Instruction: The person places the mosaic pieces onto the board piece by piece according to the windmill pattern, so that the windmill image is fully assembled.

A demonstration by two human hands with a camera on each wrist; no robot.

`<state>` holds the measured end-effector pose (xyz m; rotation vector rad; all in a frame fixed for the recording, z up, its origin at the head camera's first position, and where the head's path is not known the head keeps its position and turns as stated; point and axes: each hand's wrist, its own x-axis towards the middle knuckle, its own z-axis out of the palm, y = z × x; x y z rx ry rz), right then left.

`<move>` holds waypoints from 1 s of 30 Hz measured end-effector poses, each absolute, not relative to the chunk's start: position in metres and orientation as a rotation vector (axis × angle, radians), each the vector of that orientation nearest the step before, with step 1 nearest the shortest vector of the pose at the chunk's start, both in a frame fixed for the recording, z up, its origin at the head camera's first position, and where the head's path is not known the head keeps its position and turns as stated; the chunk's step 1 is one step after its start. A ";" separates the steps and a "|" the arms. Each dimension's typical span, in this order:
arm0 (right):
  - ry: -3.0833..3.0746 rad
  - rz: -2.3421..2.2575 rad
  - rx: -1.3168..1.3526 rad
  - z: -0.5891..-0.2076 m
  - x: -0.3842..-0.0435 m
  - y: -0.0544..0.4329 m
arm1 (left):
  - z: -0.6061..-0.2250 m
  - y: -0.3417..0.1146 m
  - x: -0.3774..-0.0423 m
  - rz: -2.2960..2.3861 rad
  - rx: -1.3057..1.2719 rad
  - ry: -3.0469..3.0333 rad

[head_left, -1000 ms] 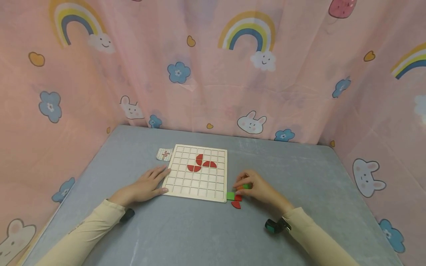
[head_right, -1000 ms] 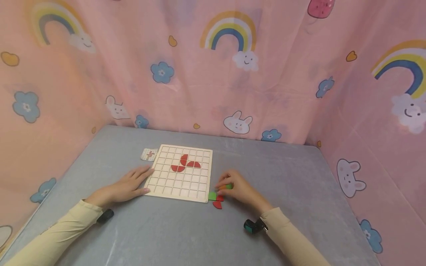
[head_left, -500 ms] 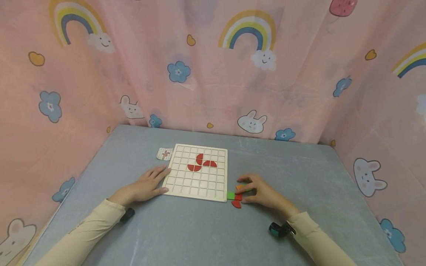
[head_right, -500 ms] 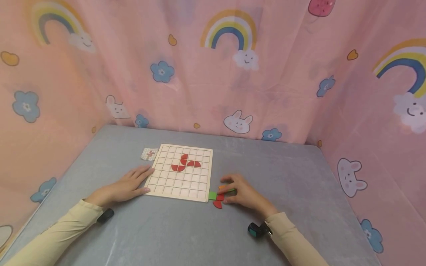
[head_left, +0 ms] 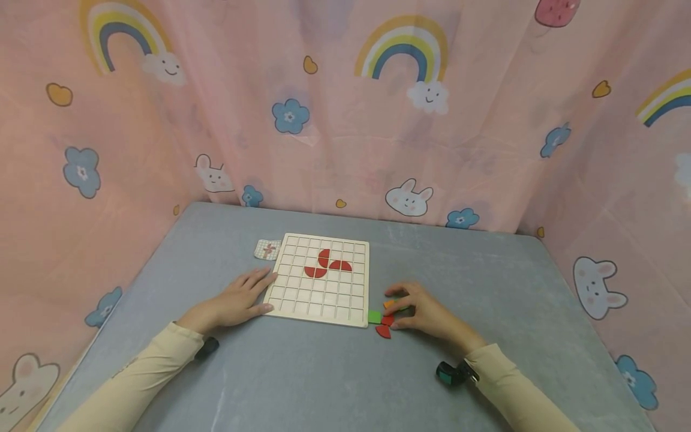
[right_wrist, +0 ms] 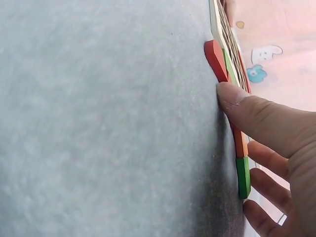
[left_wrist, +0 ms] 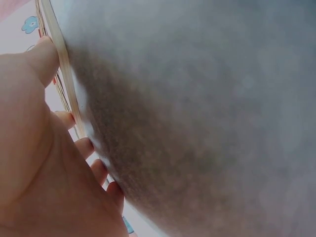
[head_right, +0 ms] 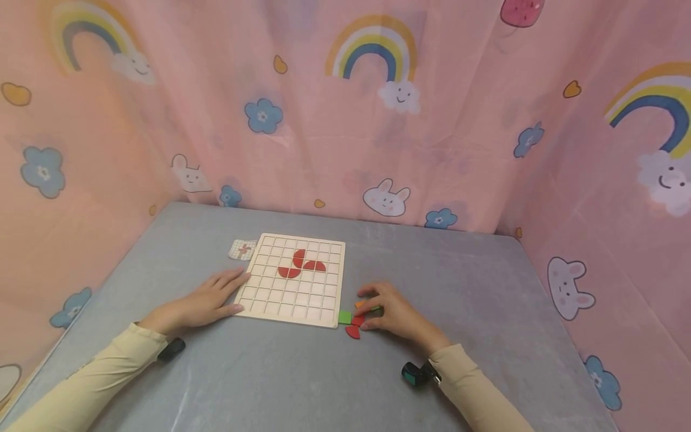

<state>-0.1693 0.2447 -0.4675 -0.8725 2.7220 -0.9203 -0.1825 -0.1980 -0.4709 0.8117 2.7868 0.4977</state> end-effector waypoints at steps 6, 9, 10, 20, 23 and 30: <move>2.727 -0.920 -0.853 -0.467 -0.168 0.244 | -0.473 -0.198 -0.184 0.497 0.796 2.781; 2.731 -0.927 -0.861 -0.467 -0.168 0.244 | -0.471 -0.198 -0.183 0.504 0.790 2.776; 2.729 -0.937 -0.862 -0.467 -0.168 0.244 | -0.470 -0.197 -0.183 0.504 0.788 2.777; 2.755 -0.978 -0.736 -0.463 -0.168 0.238 | -0.472 -0.196 -0.184 0.506 0.766 2.766; 2.774 -0.987 -0.728 -0.464 -0.168 0.235 | -0.473 -0.197 -0.184 0.502 0.770 2.768; 2.811 -1.007 -0.731 -0.466 -0.170 0.226 | -0.474 -0.198 -0.184 0.508 0.782 2.777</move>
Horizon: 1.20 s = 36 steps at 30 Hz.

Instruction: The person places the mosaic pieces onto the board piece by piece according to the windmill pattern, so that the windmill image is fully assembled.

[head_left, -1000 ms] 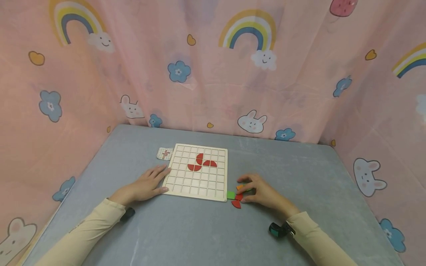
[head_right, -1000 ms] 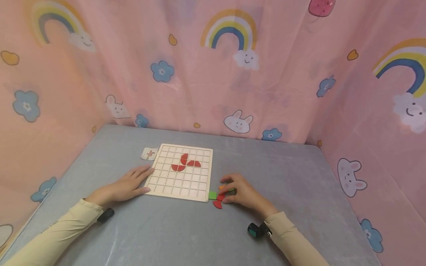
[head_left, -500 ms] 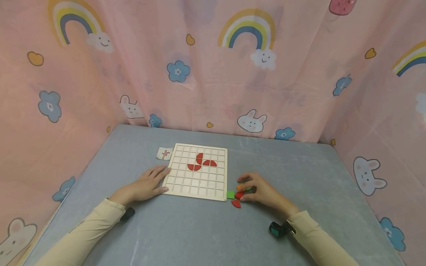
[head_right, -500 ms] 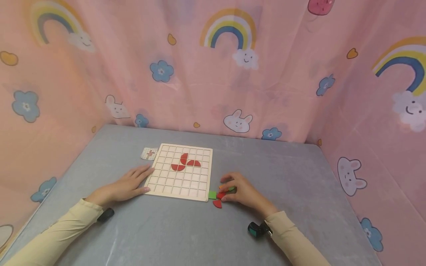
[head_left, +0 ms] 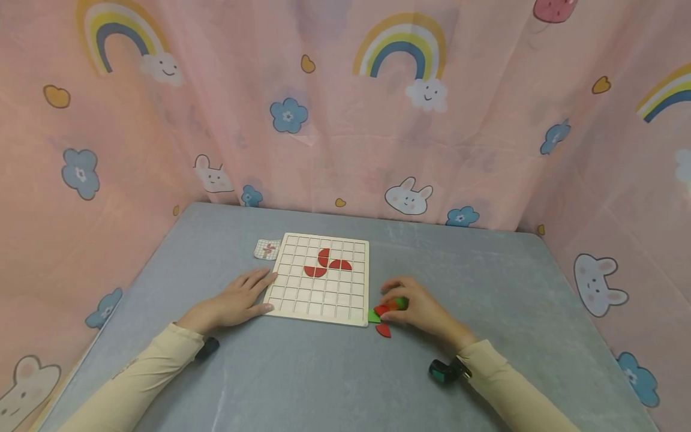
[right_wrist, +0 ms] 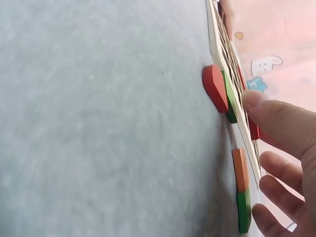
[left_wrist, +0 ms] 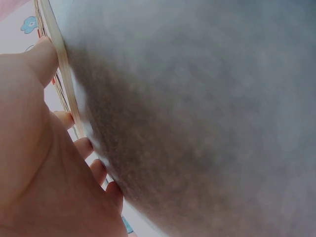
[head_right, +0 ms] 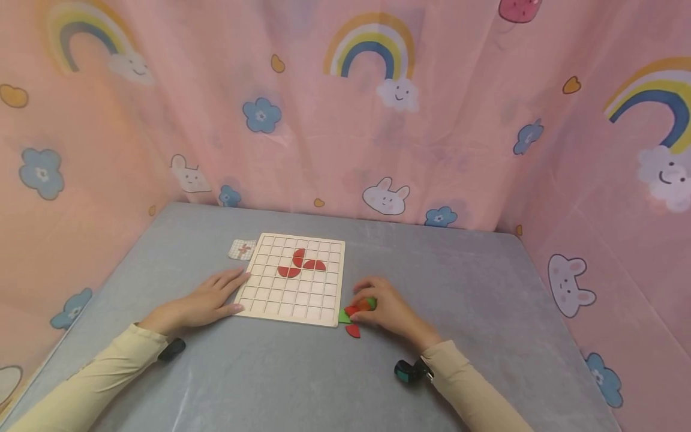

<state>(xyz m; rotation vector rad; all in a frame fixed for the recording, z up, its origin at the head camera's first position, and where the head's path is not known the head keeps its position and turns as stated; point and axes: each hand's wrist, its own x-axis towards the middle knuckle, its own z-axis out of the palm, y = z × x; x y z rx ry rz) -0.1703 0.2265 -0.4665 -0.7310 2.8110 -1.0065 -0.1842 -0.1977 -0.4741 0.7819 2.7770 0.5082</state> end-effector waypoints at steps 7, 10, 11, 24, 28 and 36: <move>2.904 -0.988 -0.755 -0.470 -0.172 0.214 | -0.474 -0.197 -0.185 0.503 0.780 2.768; 2.947 -1.031 -0.740 -0.472 -0.174 0.207 | -0.474 -0.197 -0.185 0.502 0.783 2.769; 2.964 -1.047 -0.734 -0.473 -0.175 0.204 | -0.474 -0.197 -0.185 0.505 0.782 2.767; 3.029 -1.289 -0.533 -0.476 -0.190 0.162 | -0.475 -0.198 -0.185 0.508 0.770 2.760; 3.005 -1.370 -0.454 -0.473 -0.193 0.150 | -0.475 -0.198 -0.185 0.506 0.772 2.762; 3.021 -1.410 -0.353 -0.478 -0.202 0.133 | -0.479 -0.200 -0.186 0.518 0.785 2.779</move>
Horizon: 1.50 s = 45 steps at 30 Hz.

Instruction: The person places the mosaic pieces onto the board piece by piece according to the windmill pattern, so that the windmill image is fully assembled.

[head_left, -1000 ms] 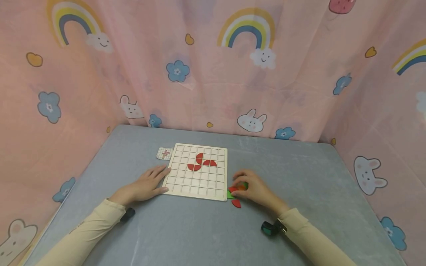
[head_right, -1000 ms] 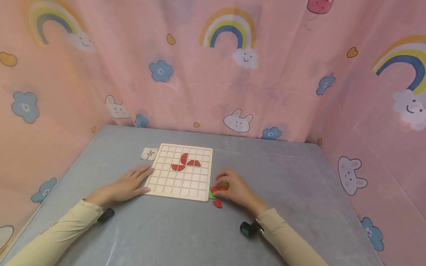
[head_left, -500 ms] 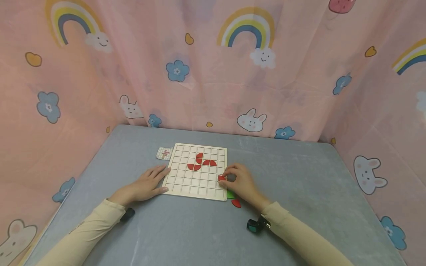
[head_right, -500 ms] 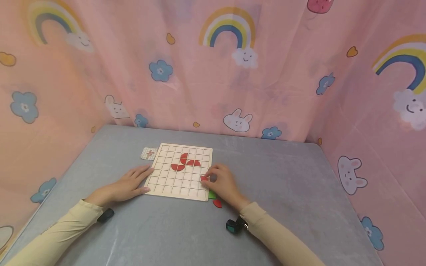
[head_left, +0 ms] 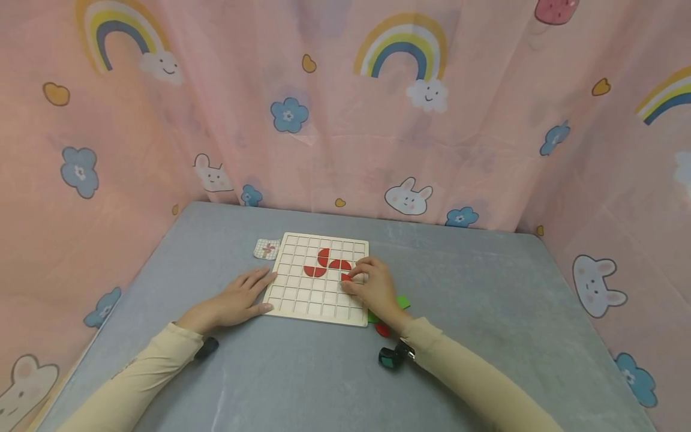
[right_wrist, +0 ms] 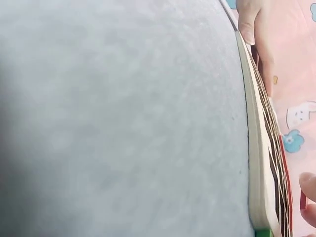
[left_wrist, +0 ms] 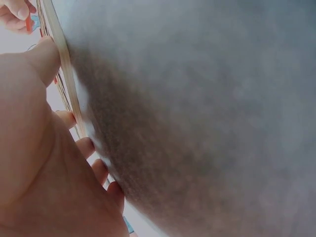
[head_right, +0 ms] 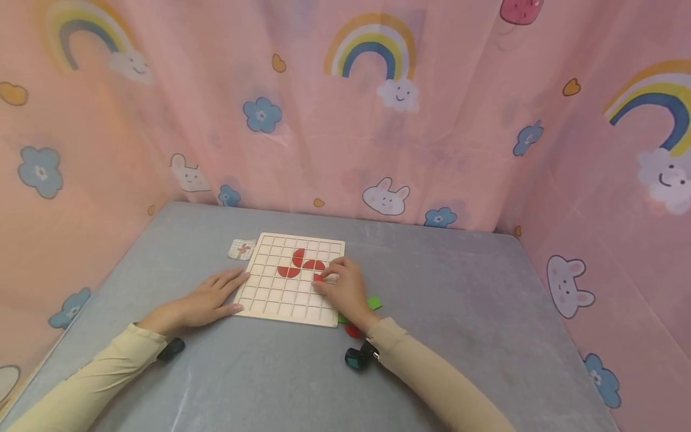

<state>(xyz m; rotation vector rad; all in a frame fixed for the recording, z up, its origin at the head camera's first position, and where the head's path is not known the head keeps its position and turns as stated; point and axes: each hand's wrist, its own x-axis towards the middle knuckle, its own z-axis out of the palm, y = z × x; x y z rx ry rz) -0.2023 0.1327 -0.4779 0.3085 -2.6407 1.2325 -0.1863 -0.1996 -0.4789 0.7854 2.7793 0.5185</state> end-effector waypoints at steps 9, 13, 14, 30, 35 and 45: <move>-2.624 1.256 0.274 -0.481 -0.211 0.118 | -0.481 -0.201 -0.188 0.491 0.788 2.785; -2.614 1.270 0.260 -0.482 -0.214 0.114 | -0.480 -0.200 -0.188 0.489 0.785 2.783; -2.610 1.272 0.258 -0.482 -0.215 0.113 | -0.480 -0.200 -0.188 0.489 0.781 2.783; -2.604 1.229 0.272 -0.484 -0.221 0.105 | -0.473 -0.199 -0.184 0.529 0.794 2.770; -2.639 1.216 0.260 -0.486 -0.223 0.103 | -0.477 -0.199 -0.185 0.509 0.789 2.776; -2.638 1.206 0.258 -0.487 -0.222 0.102 | -0.478 -0.200 -0.185 0.528 0.812 2.785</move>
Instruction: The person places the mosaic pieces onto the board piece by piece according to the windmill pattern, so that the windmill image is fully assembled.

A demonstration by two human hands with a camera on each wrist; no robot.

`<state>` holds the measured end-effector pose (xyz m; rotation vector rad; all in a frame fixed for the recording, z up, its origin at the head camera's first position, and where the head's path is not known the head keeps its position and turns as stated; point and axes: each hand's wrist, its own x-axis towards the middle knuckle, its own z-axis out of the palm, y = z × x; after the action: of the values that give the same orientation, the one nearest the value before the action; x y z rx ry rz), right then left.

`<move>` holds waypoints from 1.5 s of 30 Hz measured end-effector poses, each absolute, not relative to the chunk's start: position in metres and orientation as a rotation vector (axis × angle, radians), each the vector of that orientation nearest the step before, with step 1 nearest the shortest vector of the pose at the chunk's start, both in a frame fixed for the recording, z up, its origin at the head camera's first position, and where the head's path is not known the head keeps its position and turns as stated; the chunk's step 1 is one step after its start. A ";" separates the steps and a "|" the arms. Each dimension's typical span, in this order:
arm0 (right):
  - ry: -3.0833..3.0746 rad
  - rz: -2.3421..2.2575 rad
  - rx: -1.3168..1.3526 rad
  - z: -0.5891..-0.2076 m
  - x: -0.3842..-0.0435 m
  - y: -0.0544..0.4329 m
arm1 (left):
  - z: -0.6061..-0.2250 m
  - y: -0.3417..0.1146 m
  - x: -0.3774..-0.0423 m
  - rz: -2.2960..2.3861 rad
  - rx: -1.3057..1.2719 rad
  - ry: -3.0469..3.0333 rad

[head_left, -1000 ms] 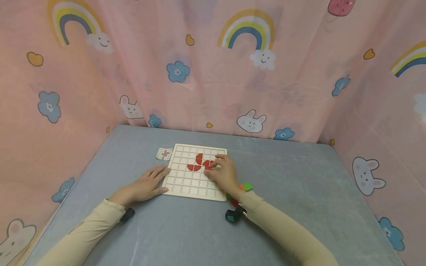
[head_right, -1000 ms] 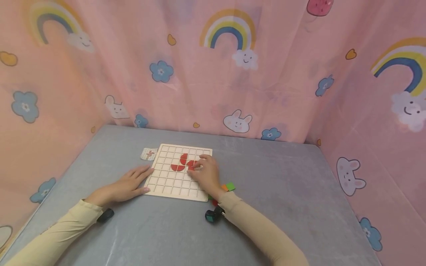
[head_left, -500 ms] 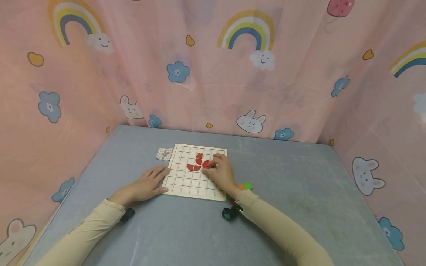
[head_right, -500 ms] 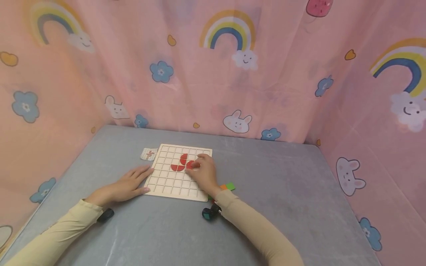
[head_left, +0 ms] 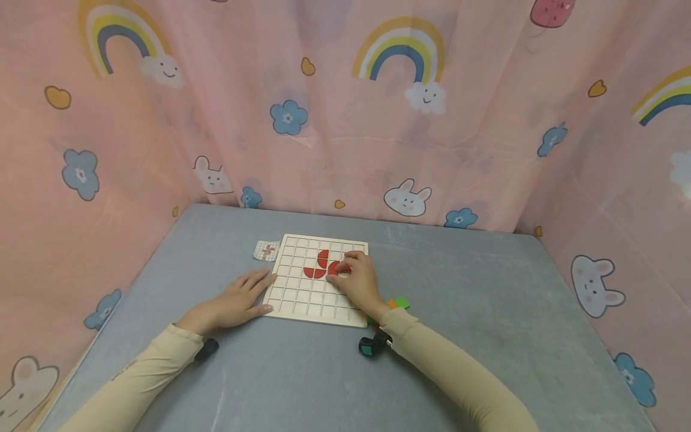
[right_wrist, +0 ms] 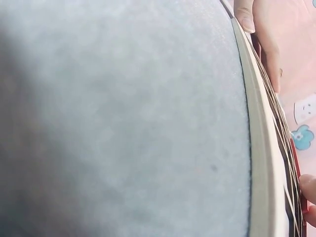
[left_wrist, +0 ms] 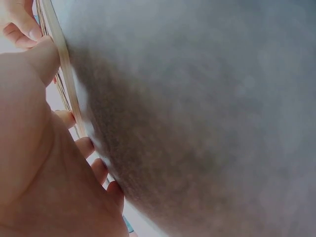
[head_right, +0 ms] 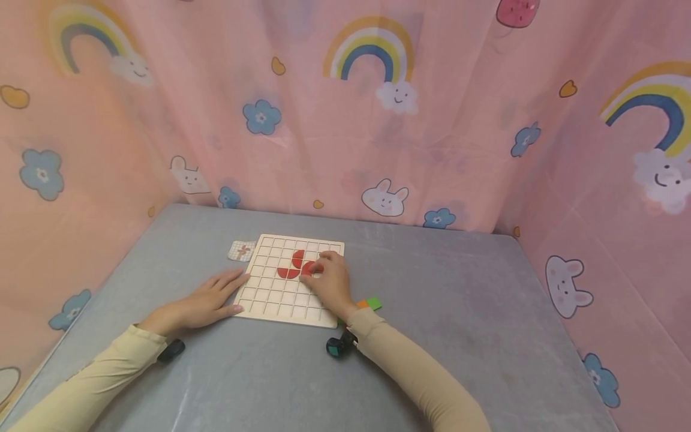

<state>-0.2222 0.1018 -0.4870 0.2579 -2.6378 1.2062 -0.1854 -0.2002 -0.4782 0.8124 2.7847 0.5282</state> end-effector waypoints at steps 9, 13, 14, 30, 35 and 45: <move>-2.631 1.182 0.278 -0.487 -0.221 0.102 | -0.471 -0.199 -0.180 0.572 0.869 2.792; -2.628 1.195 0.281 -0.487 -0.220 0.103 | -0.468 -0.198 -0.179 0.575 0.865 2.785; -2.626 1.195 0.281 -0.487 -0.220 0.103 | -0.468 -0.198 -0.179 0.575 0.862 2.786; -2.637 1.292 0.335 -0.486 -0.221 0.110 | -0.480 -0.201 -0.187 0.505 0.784 2.785; -2.634 1.310 0.338 -0.487 -0.221 0.111 | -0.470 -0.197 -0.182 0.525 0.792 2.774; -2.604 1.377 0.364 -0.486 -0.221 0.114 | -0.462 -0.195 -0.179 0.484 0.772 2.763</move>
<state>-0.2214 0.1144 -0.4856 0.3637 -2.6036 1.3774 -0.1789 -0.1949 -0.4616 0.7718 2.7630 0.4841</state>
